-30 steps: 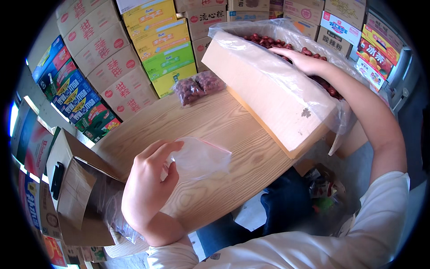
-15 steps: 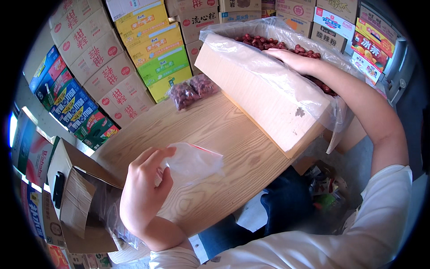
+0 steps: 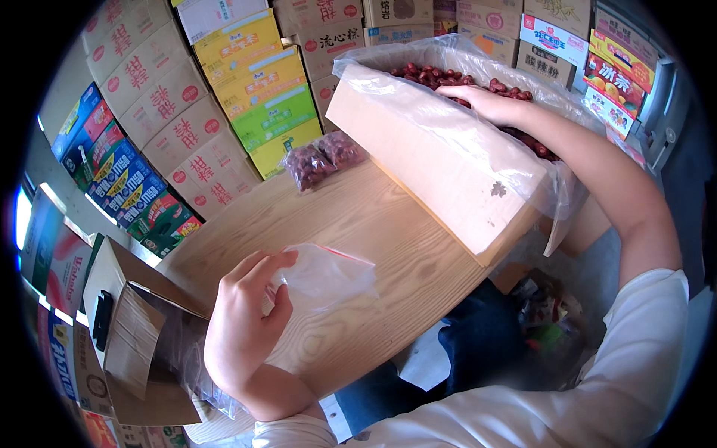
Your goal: The person repeatedly scoops dried red dates from a large box into small ziplock bags, seals each bag, and places it on the table. The process is repeated multiple times throughout the clip.
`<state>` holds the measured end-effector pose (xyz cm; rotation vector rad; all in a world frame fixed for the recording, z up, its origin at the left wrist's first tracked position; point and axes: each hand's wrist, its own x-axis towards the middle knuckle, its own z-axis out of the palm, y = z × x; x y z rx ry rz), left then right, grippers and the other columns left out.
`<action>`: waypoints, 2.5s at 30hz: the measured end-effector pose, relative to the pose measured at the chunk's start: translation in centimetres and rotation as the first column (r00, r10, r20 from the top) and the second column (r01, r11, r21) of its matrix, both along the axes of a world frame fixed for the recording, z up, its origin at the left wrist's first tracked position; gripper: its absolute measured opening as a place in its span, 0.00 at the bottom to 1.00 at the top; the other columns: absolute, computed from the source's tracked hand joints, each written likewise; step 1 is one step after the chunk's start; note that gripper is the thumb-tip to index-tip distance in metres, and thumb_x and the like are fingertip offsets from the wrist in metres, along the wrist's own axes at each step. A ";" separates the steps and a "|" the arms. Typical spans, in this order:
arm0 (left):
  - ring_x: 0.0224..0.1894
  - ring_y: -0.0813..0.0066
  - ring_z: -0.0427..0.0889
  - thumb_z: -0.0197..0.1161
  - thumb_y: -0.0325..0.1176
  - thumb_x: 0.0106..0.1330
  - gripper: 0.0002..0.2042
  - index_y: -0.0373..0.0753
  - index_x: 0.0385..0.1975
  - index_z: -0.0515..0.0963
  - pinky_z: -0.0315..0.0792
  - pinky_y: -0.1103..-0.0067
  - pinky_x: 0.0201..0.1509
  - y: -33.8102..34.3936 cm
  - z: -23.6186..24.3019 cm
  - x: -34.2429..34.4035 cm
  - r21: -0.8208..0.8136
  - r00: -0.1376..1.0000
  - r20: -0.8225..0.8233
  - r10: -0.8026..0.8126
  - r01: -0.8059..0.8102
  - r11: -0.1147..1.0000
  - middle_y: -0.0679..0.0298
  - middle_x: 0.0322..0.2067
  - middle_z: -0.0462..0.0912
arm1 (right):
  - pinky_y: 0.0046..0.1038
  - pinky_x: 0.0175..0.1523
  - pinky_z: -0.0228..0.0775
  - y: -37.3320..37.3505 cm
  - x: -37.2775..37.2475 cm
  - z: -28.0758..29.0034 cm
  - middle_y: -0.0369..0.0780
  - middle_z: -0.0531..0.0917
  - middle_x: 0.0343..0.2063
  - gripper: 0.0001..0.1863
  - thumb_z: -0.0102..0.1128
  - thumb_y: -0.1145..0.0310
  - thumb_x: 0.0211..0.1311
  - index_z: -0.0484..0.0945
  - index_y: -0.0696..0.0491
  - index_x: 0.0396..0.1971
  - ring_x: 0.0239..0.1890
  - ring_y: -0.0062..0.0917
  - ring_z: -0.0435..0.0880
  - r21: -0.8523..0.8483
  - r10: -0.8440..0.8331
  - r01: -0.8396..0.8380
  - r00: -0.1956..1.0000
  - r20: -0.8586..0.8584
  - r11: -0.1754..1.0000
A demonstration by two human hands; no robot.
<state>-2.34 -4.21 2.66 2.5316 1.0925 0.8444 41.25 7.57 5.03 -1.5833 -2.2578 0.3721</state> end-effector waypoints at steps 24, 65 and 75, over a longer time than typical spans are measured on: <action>0.29 0.64 0.78 0.54 0.14 0.50 0.21 0.32 0.47 0.76 0.74 0.77 0.38 1.6 -1.4 0.2 -0.056 0.996 0.087 0.013 -0.008 0.998 0.53 0.43 0.79 | 0.27 0.42 0.72 -0.5 2.0 1.6 0.34 0.78 0.38 0.21 0.66 0.68 0.50 0.73 0.46 0.47 0.38 0.19 0.76 0.159 -0.283 0.349 0.899 -0.333 0.923; 0.27 0.69 0.83 0.59 0.21 0.52 0.18 0.25 0.44 0.69 0.78 0.76 0.26 10.5 -6.4 -1.4 -0.376 0.891 0.370 0.263 -0.115 0.919 0.52 0.36 0.79 | 0.39 0.35 0.76 0.7 -32.8 -5.6 0.38 0.79 0.28 0.13 0.62 0.72 0.54 0.69 0.48 0.37 0.29 0.27 0.80 -0.551 -0.496 -0.116 0.315 -0.809 0.826; 0.28 0.70 0.83 0.58 0.22 0.52 0.17 0.24 0.43 0.70 0.78 0.78 0.26 10.5 -6.0 -1.4 -0.435 0.872 0.337 0.356 -0.191 0.880 0.56 0.35 0.80 | 0.43 0.33 0.69 1.0 -33.7 -5.8 0.40 0.76 0.32 0.09 0.57 0.71 0.57 0.70 0.51 0.36 0.33 0.31 0.76 -0.523 -0.445 -0.255 0.306 -0.841 0.813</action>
